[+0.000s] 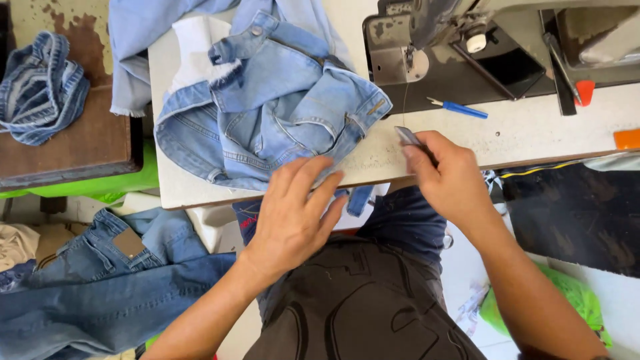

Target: Using a seam ripper and scissors to remove stitching from denim jeans at a sewing workstation.

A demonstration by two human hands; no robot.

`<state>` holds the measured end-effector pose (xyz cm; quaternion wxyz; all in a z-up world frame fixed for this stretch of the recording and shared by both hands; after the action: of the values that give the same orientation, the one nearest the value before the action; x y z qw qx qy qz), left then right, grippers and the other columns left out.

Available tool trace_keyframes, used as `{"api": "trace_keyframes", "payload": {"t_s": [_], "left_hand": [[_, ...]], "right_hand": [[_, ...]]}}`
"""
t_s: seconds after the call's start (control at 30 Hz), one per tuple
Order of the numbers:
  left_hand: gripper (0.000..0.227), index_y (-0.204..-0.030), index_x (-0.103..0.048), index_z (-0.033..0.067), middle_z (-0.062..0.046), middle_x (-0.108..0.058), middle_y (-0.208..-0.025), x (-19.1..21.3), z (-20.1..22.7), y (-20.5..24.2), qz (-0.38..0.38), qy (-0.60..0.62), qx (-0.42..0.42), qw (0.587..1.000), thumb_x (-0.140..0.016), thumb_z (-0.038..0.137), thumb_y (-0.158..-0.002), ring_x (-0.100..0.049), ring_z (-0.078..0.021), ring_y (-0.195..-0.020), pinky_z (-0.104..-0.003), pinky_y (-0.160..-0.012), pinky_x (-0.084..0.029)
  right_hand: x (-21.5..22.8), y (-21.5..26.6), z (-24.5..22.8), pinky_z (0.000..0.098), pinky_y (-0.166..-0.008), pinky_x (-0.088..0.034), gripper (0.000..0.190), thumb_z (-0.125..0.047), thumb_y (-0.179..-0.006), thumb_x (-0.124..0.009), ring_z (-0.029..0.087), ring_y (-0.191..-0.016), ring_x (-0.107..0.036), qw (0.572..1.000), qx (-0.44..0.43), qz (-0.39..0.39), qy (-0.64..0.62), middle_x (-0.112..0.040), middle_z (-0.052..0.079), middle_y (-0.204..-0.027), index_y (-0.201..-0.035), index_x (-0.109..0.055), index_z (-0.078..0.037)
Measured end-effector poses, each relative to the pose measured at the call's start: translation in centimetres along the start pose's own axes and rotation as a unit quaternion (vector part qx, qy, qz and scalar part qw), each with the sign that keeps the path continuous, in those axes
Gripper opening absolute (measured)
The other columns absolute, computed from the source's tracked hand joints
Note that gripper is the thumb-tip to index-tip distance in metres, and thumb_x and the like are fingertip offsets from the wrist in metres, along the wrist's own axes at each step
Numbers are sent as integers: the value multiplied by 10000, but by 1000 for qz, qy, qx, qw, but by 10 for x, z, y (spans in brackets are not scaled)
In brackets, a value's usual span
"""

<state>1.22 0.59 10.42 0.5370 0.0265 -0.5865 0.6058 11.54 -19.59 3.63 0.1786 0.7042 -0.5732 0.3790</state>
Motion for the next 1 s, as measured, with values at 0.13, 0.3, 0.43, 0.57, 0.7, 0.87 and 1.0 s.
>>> {"api": "trace_keyframes", "payload": {"t_s": [0.13,0.3,0.43,0.57,0.7,0.87,1.0], "left_hand": [[151,-1053,-753,31,-134,-744,-1048,-33,-11,14,-25,337,238,910,-737,62,-906,-739,-273,-927,-373,-792,-617],[405,-1265,-603,-197,-340,-689,-1216,-91,-42,55,38,536,506,675,-588,127,-1023,-657,-375,-1185,-483,-1029,-542],[487,-1384,-490,-203,-422,-559,-1364,-94,-44,49,81,574,522,626,-579,120,-1031,-546,-508,-1296,-576,-1089,-493],[483,-1428,-438,-180,-412,-530,-1397,-99,-47,48,102,587,505,624,-556,85,-1041,-496,-538,-1320,-615,-1115,-461],[445,-1415,-473,-146,-377,-568,-1382,-104,-49,49,103,596,501,618,-556,96,-1050,-523,-501,-1320,-599,-1125,-463],[446,-1401,-530,-110,-345,-613,-1346,-111,-52,36,119,605,520,591,-592,135,-1034,-603,-465,-1257,-564,-1099,-513],[463,-1440,-533,-60,-289,-579,-1407,-148,-68,47,145,640,530,537,-579,200,-1060,-589,-398,-1277,-541,-1133,-471]], "right_hand": [[-26,4,-7,306,-481,-508,124,-110,-975,-671,204,-408,-599,951,-176,-98,-236,-597,98,-458,-898,-663,-14],[-50,8,6,318,-531,-540,149,-184,-921,-728,206,-485,-700,954,-233,-136,-130,-694,87,-559,-917,-697,-39],[-51,2,-11,294,-493,-524,147,-149,-925,-717,200,-457,-661,949,-226,-161,-151,-678,109,-536,-890,-697,-8],[-47,3,-18,311,-492,-554,125,-94,-917,-706,205,-456,-665,944,-228,-153,-181,-686,140,-561,-937,-700,29],[-45,-1,-17,317,-475,-555,133,-97,-920,-709,206,-446,-652,945,-233,-141,-183,-679,134,-556,-955,-699,31],[-46,-16,-24,283,-440,-549,143,-68,-942,-649,173,-440,-637,937,-224,-136,-231,-691,129,-613,-1015,-677,52],[-40,-18,-31,294,-425,-550,150,-51,-929,-662,179,-434,-634,933,-216,-138,-252,-684,137,-622,-1025,-672,63]]}}
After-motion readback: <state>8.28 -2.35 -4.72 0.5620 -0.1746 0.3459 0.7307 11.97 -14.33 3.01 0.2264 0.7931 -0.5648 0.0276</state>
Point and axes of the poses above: each hand's wrist, its own y-axis away from the middle knuckle, its own x-axis out of the back of the hand, z = x × y, the point moved 9 cm from there along -y, towards the middle knuckle
